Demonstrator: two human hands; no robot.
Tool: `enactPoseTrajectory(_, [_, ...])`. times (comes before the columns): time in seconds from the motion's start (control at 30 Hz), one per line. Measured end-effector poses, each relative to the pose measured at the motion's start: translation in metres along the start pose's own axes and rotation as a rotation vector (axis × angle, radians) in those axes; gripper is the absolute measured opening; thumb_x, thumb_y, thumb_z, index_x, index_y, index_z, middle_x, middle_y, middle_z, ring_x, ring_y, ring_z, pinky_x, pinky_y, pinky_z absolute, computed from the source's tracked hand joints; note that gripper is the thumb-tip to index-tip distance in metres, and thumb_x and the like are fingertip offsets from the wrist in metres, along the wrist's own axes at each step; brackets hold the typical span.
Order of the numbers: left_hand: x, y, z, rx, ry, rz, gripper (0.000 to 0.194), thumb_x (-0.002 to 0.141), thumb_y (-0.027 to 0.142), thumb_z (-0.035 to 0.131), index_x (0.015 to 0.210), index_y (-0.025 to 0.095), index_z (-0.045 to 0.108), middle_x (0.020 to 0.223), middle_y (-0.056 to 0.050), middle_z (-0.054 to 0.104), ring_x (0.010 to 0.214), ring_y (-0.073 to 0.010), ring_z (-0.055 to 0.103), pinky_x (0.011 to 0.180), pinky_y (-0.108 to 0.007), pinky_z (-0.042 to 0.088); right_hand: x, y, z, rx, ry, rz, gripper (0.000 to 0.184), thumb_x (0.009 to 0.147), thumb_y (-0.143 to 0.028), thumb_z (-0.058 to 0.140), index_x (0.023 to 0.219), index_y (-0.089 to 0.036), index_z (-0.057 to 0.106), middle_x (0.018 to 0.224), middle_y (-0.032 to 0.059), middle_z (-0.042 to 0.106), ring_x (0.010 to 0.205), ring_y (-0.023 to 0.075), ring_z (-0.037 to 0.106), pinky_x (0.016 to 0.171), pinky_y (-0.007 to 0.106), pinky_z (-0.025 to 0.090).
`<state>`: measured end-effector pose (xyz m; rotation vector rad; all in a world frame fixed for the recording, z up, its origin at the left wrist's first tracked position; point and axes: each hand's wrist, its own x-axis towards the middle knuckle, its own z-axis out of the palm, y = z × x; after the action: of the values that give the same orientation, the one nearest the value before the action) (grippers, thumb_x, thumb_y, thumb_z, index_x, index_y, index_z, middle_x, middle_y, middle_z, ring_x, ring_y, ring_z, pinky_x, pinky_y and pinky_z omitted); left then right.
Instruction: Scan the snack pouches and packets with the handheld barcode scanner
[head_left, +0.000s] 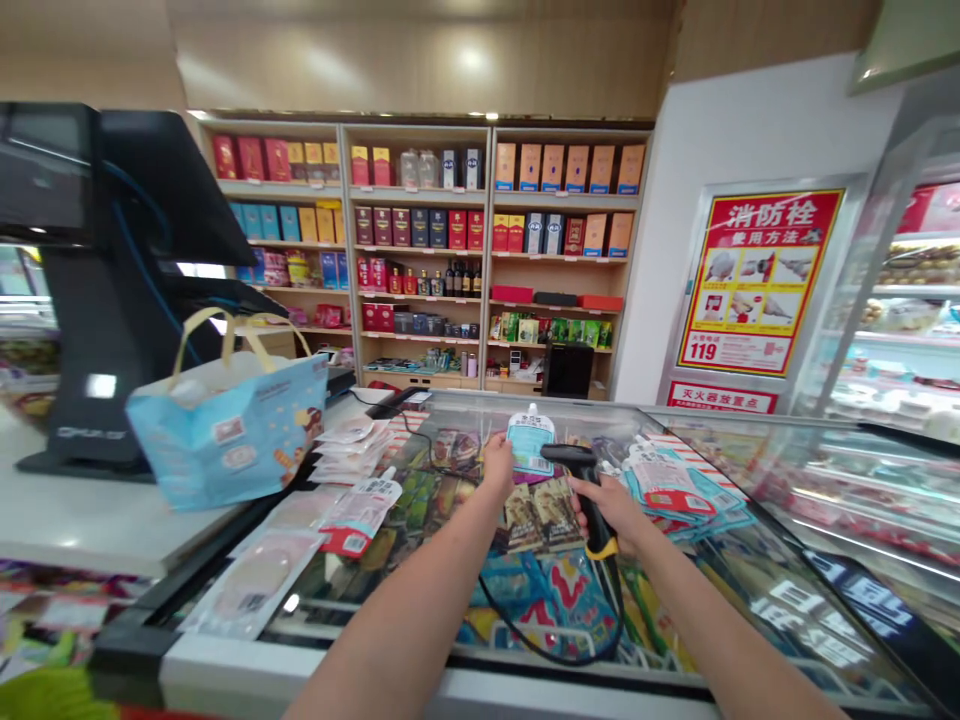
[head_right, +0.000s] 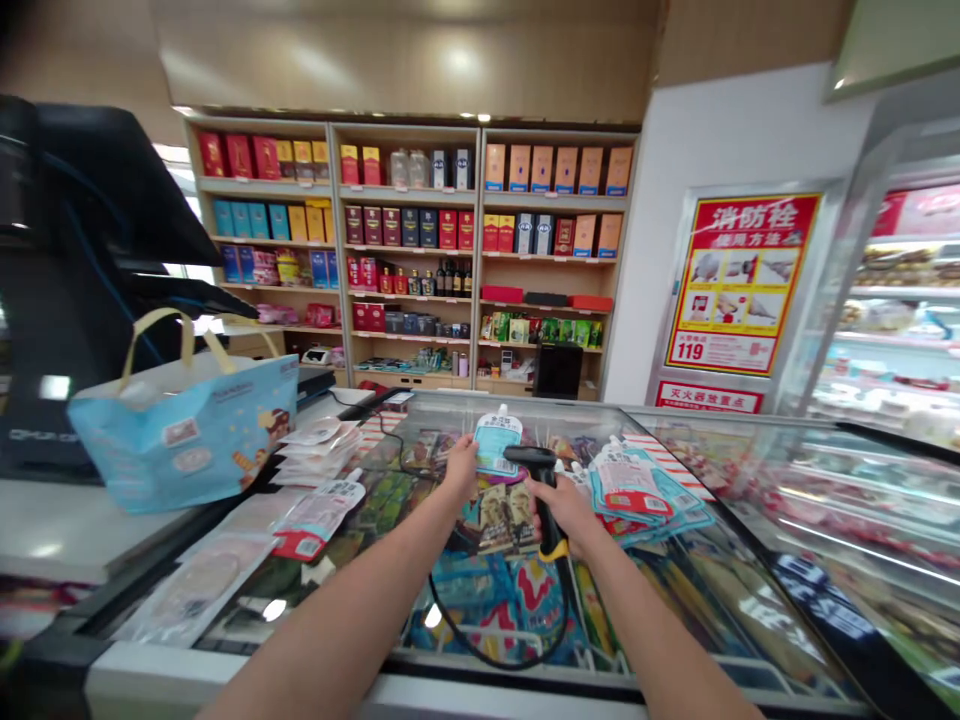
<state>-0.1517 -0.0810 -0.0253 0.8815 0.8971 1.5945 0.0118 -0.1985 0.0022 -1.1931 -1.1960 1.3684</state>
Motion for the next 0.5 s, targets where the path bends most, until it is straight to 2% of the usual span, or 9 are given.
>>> enactPoseTrajectory(0.1, [-0.009,0.028,-0.03,0.041,0.01,0.003,0.016,0.065,0.022,0.06,0.079,0.015,0.057,0.052,0.006,0.051,0.043,-0.0083,0.044,0.047,-0.021,0.038,-0.002,-0.005,0.027,0.04,-0.066,0.0,0.028,0.073,-0.038,0.067,0.068,-0.019,0.047,0.047,-0.0044,0.053,0.035,0.0095,0.047,0.035,0.022,0.043])
enactPoseTrajectory(0.27, [-0.033,0.079,-0.115,0.115,0.052,0.1,0.018,0.062,0.022,0.063,0.078,0.014,0.06,0.057,0.003,0.056,0.045,-0.0088,0.048,0.048,-0.021,0.039,-0.005,-0.008,0.092,0.067,-0.159,0.026,0.027,0.073,-0.037,0.065,0.064,-0.018,0.047,0.046,-0.0044,0.052,0.034,0.0087,0.046,0.034,0.022,0.042])
enactPoseTrajectory(0.4, [-0.053,0.111,-0.18,0.188,0.173,0.121,0.016,0.065,0.02,0.058,0.08,0.016,0.061,0.054,0.004,0.055,0.044,-0.0104,0.047,0.047,-0.022,0.038,-0.006,-0.003,0.143,0.074,-0.23,0.041,0.023,0.075,-0.033,0.062,0.065,-0.018,0.048,0.047,-0.0046,0.052,0.034,0.0085,0.045,0.033,0.022,0.041])
enactPoseTrajectory(0.5, [-0.063,0.125,-0.217,0.322,0.276,0.16,0.015,0.064,0.014,0.052,0.076,0.016,0.061,0.054,0.002,0.056,0.046,-0.0122,0.048,0.048,-0.023,0.038,-0.003,0.006,0.171,0.052,-0.265,0.048,0.024,0.074,-0.035,0.063,0.066,-0.018,0.047,0.046,-0.0051,0.052,0.033,0.0085,0.045,0.034,0.022,0.042])
